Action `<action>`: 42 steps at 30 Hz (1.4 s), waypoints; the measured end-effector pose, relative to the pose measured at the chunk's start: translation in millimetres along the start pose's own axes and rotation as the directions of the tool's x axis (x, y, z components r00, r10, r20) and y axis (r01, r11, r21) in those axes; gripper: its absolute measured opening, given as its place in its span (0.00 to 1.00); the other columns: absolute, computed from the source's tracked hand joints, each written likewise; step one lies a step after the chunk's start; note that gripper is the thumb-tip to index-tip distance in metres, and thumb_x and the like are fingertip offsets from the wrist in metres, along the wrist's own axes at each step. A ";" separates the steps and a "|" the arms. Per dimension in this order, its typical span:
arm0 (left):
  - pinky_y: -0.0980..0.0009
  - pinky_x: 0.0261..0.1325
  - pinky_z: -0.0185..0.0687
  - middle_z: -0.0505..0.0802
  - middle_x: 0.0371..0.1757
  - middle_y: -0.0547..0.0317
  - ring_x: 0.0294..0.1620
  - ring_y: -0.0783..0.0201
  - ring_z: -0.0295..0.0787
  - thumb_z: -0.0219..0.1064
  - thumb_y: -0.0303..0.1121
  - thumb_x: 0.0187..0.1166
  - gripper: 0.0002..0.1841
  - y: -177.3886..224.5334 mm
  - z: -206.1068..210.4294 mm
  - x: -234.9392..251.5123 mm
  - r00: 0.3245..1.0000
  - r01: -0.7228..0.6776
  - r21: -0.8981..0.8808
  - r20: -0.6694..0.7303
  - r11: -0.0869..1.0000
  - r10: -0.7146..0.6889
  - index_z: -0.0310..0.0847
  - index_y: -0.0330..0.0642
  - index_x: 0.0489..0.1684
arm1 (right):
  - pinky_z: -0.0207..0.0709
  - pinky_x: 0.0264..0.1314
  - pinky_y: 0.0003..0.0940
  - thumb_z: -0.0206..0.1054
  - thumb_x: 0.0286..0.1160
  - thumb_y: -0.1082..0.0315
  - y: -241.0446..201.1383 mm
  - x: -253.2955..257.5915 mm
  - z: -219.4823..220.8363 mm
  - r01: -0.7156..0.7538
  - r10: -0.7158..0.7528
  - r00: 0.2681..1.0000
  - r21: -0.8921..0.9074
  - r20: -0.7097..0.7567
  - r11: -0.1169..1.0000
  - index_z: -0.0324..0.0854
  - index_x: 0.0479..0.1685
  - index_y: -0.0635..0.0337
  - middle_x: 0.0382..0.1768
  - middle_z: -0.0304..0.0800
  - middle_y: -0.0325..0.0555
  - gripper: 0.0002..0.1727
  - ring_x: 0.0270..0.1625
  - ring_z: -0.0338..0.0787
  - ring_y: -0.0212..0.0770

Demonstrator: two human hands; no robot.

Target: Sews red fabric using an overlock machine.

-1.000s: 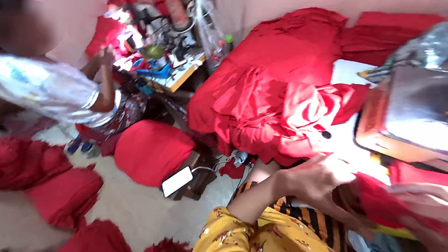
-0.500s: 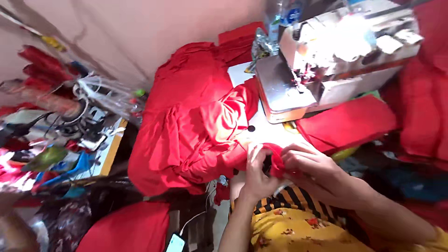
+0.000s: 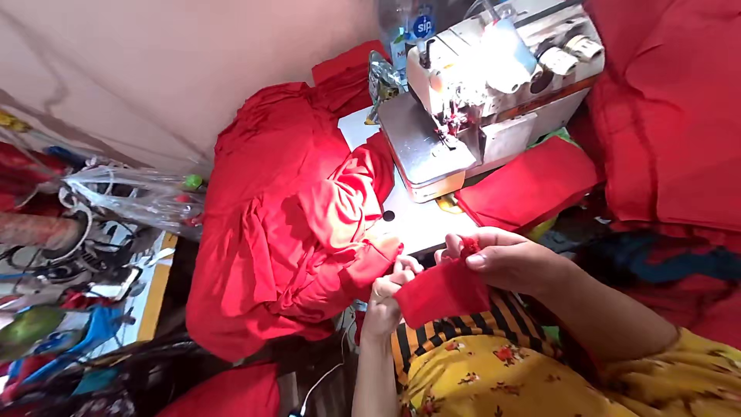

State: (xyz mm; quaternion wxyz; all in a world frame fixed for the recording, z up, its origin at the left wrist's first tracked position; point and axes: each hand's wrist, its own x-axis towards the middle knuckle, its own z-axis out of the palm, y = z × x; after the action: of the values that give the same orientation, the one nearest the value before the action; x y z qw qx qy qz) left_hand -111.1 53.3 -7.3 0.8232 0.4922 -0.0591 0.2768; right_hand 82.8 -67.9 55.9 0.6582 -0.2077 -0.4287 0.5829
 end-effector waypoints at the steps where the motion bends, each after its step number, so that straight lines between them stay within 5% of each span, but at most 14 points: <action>1: 0.78 0.73 0.75 0.94 0.60 0.77 0.65 0.80 0.85 0.59 0.48 0.86 0.16 2.2 -2.3 -2.6 0.999 -0.040 0.000 -0.032 0.999 0.040 0.93 0.59 0.56 | 0.78 0.54 0.15 0.61 0.84 0.58 -0.7 -1.3 -0.5 0.000 0.001 1.000 -0.086 0.016 0.996 0.87 0.45 0.38 0.43 0.88 0.17 0.08 0.49 0.84 0.14; 4: 0.58 0.86 0.64 0.94 0.62 0.69 0.70 0.68 0.85 0.67 0.49 0.77 0.23 21.1 -9.3 -10.1 0.991 -0.125 -0.100 0.039 0.987 0.130 0.86 0.54 0.69 | 0.77 0.46 0.11 0.59 0.87 0.63 -1.6 -1.1 -2.4 0.051 -0.005 0.992 -0.350 0.130 0.935 0.82 0.49 0.50 0.41 0.85 0.20 0.06 0.44 0.83 0.11; 6: 0.70 0.80 0.71 0.92 0.59 0.80 0.66 0.79 0.84 0.67 0.55 0.78 0.25 39.7 -8.5 -16.6 0.997 0.005 0.235 0.070 0.972 -0.022 0.83 0.58 0.70 | 0.73 0.37 0.08 0.62 0.85 0.65 0.7 2.6 -1.4 0.088 0.009 0.980 -0.473 0.199 0.877 0.81 0.45 0.62 0.32 0.83 0.26 0.08 0.35 0.79 0.10; 9: 0.82 0.57 0.85 0.95 0.46 0.79 0.50 0.86 0.89 0.72 0.47 0.76 0.15 53.6 2.1 -28.9 0.983 0.186 0.644 -0.120 0.742 -0.142 0.90 0.50 0.51 | 0.63 0.27 0.09 0.68 0.78 0.66 8.9 16.5 -4.3 0.065 0.070 0.982 -0.659 0.176 0.749 0.82 0.34 0.67 0.22 0.77 0.33 0.11 0.25 0.72 0.14; 13: 0.85 0.56 0.82 0.91 0.45 0.64 0.53 0.81 0.85 0.73 0.36 0.74 0.10 63.1 -5.0 -27.2 0.970 0.151 0.884 -0.220 0.442 0.108 0.90 0.39 0.30 | 0.67 0.40 0.20 0.66 0.79 0.63 28.2 61.1 -22.9 -0.126 0.187 0.982 -0.791 -0.015 0.599 0.82 0.39 0.69 0.31 0.79 0.40 0.13 0.35 0.74 0.24; 15: 0.70 0.60 0.86 0.93 0.54 0.43 0.56 0.62 0.91 0.73 0.31 0.69 0.10 63.9 -12.1 -14.5 0.946 0.239 0.960 -0.264 0.146 0.188 0.93 0.30 0.31 | 0.73 0.50 0.33 0.67 0.80 0.63 37.6 85.7 -34.6 -0.193 0.250 0.966 -0.834 -0.068 0.517 0.84 0.49 0.71 0.43 0.85 0.52 0.16 0.44 0.80 0.36; 18: 0.55 0.57 0.87 0.92 0.61 0.38 0.54 0.50 0.93 0.74 0.29 0.70 0.09 63.0 -20.1 -1.9 0.917 0.386 0.922 -0.380 -0.033 0.125 0.93 0.30 0.38 | 0.74 0.58 0.43 0.66 0.83 0.65 42.4 105.3 -38.8 -0.248 0.404 0.911 -0.892 -0.082 0.377 0.81 0.58 0.73 0.50 0.87 0.60 0.17 0.50 0.84 0.46; 22: 0.63 0.51 0.87 0.93 0.45 0.48 0.46 0.59 0.92 0.76 0.33 0.66 0.10 61.0 -29.3 -3.4 0.938 0.326 0.945 -0.319 -0.036 0.133 0.92 0.34 0.34 | 0.73 0.51 0.45 0.68 0.80 0.63 38.9 100.7 -35.3 -0.176 0.361 0.931 -0.930 -0.052 0.322 0.83 0.50 0.70 0.41 0.85 0.56 0.15 0.44 0.82 0.46; 25: 0.81 0.52 0.81 0.91 0.39 0.54 0.46 0.73 0.87 0.76 0.34 0.64 0.11 58.9 -25.4 -4.4 0.940 0.236 0.965 -0.256 0.112 0.225 0.89 0.33 0.29 | 0.74 0.50 0.47 0.69 0.79 0.59 32.0 87.6 -31.1 -0.148 0.259 0.963 -0.946 -0.072 0.288 0.83 0.47 0.69 0.40 0.86 0.55 0.17 0.45 0.85 0.48; 29: 0.89 0.44 0.79 0.89 0.33 0.61 0.38 0.84 0.83 0.74 0.29 0.63 0.09 48.7 -4.4 3.6 0.907 0.142 0.948 -0.240 0.286 0.345 0.81 0.33 0.23 | 0.72 0.38 0.37 0.68 0.78 0.57 26.8 66.7 -27.8 -0.001 -0.049 0.999 -0.983 -0.010 0.186 0.82 0.38 0.61 0.30 0.83 0.45 0.14 0.35 0.82 0.39; 32: 0.89 0.36 0.77 0.87 0.30 0.62 0.31 0.84 0.81 0.71 0.27 0.63 0.08 41.1 7.0 19.0 0.891 0.181 0.951 -0.267 0.252 0.366 0.80 0.32 0.33 | 0.81 0.32 0.37 0.67 0.75 0.60 26.0 55.5 -34.5 0.089 -0.322 0.944 -0.996 0.077 0.021 0.88 0.39 0.60 0.28 0.90 0.46 0.12 0.31 0.89 0.41; 36: 0.84 0.47 0.82 0.94 0.36 0.53 0.39 0.76 0.89 0.74 0.31 0.68 0.10 33.5 17.7 61.7 0.914 0.172 0.982 -0.190 0.084 0.358 0.91 0.31 0.35 | 0.74 0.26 0.33 0.67 0.74 0.62 20.1 40.4 -61.8 0.035 -0.597 0.795 -0.990 0.109 -0.134 0.89 0.25 0.61 0.21 0.87 0.47 0.15 0.25 0.86 0.39; 39: 0.68 0.60 0.84 0.94 0.44 0.41 0.52 0.56 0.92 0.66 0.25 0.72 0.08 20.5 33.2 117.9 0.921 0.008 0.999 0.009 -0.042 0.389 0.91 0.28 0.36 | 0.78 0.37 0.20 0.69 0.69 0.67 11.8 29.8 -76.3 -0.069 -0.781 0.621 -0.997 -0.074 0.040 0.90 0.27 0.65 0.28 0.90 0.46 0.10 0.31 0.85 0.28; 42: 0.46 0.56 0.78 0.89 0.50 0.38 0.57 0.41 0.86 0.60 0.23 0.75 0.10 1.9 39.0 175.8 0.968 -0.021 0.994 0.048 -0.111 0.247 0.87 0.27 0.43 | 0.82 0.38 0.14 0.72 0.67 0.75 5.3 30.2 -77.2 -0.027 -0.731 0.420 -0.813 -0.537 0.582 0.85 0.33 0.62 0.30 0.89 0.31 0.02 0.31 0.86 0.17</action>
State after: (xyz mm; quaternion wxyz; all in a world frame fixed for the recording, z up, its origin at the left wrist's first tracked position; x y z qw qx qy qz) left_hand 42.4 90.9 79.1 0.1584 0.9067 0.1784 0.3479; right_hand 140.6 -20.7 19.3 0.7548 -0.5938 -0.2786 0.0110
